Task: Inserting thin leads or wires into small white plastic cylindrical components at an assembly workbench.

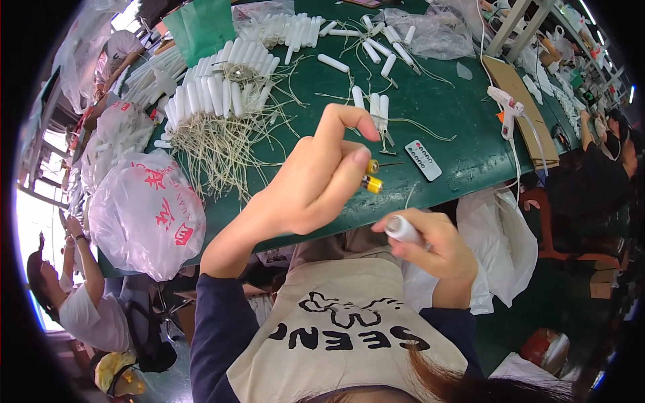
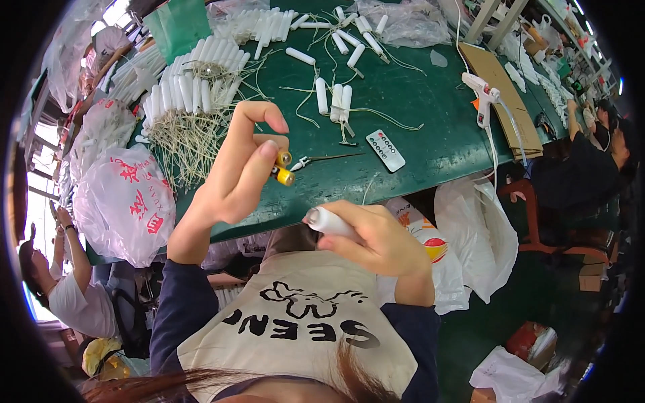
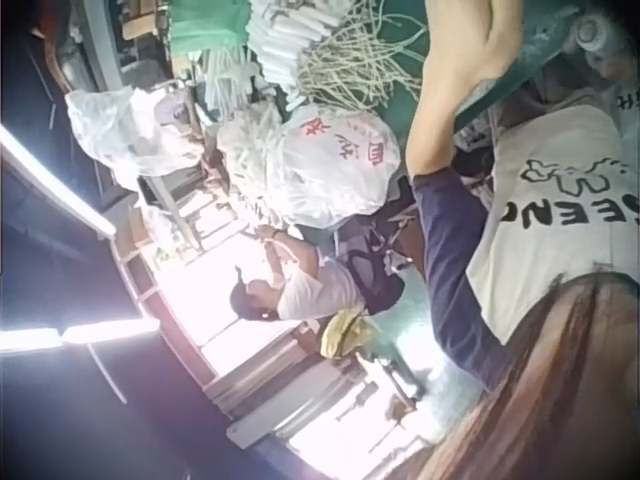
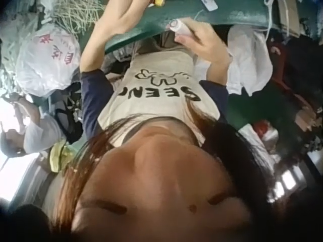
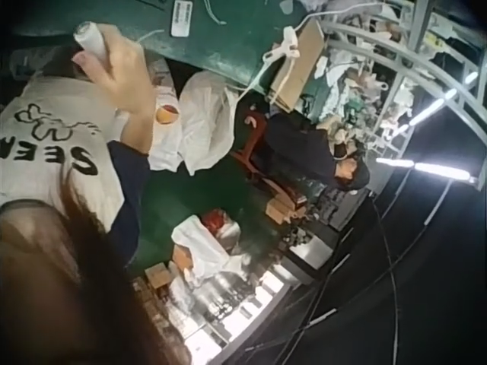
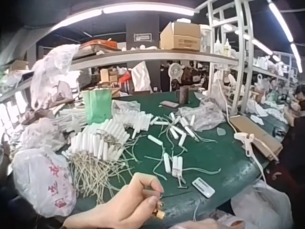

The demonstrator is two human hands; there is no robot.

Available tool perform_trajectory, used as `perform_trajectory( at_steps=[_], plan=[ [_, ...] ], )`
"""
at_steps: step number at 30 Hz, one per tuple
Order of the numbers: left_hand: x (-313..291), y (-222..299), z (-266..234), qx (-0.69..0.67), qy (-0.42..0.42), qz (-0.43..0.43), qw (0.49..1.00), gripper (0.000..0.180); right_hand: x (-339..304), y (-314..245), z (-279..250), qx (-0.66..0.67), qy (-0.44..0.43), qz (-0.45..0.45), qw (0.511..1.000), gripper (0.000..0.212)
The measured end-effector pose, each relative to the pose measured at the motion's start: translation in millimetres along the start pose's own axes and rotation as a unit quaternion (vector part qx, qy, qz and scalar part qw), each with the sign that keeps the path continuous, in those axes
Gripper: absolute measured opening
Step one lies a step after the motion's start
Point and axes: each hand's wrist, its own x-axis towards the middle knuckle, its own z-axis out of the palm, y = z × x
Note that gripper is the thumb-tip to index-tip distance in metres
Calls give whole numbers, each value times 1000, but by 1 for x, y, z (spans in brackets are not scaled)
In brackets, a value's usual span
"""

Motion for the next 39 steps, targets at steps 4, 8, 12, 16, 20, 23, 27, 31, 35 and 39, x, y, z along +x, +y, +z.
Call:
perform_trajectory(
  at_steps=[4, 8, 12, 16, 20, 23, 27, 31, 35, 39],
  plan=[
    [-1, -1, 5, 33, -23, 52, 998, 24, 3, 12, 9, -21, -18, 70, 997, 25],
    [3, 3, 4, 210, -52, 146, 965, 26, 4, 11, 10, -13, -14, 82, 996, 25],
    [7, 3, 3, 346, -63, 244, 904, 27, 6, 17, 17, -73, 39, 22, 996, 25],
    [7, 6, 1, 396, -125, 276, 867, 32, 5, 21, 17, -112, 56, 3, 992, 26],
    [8, 5, -6, 332, -90, 234, 909, 33, 6, 19, 18, -121, 79, 11, 989, 26],
    [6, 5, -4, 306, -78, 200, 927, 33, 5, 21, 19, -112, 104, 24, 988, 26],
    [7, 3, 4, 365, -92, 233, 896, 41, 5, 19, 22, -120, 106, -1, 987, 25],
    [3, 9, 8, 485, -100, 280, 822, 45, 4, 26, 23, -179, 106, -28, 978, 27],
    [16, -5, 16, 329, -88, 291, 894, 42, -4, 21, 21, -149, 157, 4, 976, 26],
    [18, -37, 20, -5, -46, 113, 992, 48, -6, 9, 12, -150, 184, 16, 971, 23]
  ],
)
